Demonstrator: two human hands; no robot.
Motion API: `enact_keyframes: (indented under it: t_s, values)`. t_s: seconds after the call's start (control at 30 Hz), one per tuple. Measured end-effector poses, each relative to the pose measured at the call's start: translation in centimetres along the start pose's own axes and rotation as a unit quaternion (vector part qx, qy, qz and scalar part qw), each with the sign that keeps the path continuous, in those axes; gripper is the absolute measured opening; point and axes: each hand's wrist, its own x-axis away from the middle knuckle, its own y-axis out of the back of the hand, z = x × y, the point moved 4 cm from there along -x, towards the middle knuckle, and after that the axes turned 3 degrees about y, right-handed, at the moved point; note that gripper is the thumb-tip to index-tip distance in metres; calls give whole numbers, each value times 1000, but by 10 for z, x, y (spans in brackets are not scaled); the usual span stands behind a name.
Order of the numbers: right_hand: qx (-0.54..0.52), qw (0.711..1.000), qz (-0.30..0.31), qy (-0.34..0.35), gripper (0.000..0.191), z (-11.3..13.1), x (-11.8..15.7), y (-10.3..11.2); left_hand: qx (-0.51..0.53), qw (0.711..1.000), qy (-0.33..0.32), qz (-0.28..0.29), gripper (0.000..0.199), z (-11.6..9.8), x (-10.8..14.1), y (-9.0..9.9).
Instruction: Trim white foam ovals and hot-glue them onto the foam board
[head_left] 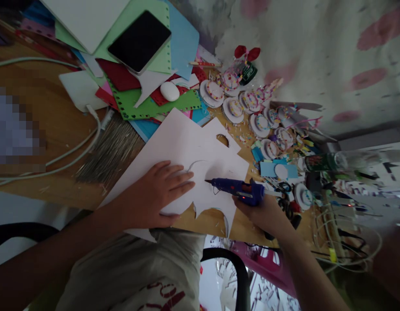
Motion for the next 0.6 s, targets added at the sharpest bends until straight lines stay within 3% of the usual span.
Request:
enact_keyframes:
  t_s: [0.4,0.6]
  values:
    - [-3,1000,1,-10,20,1,0,0,-1,1000,-1,-1,65,0,0,0]
    - [-40,998,17,-50,21,-5,2,-2,-2,1000,0,-1,65,-1,0,1]
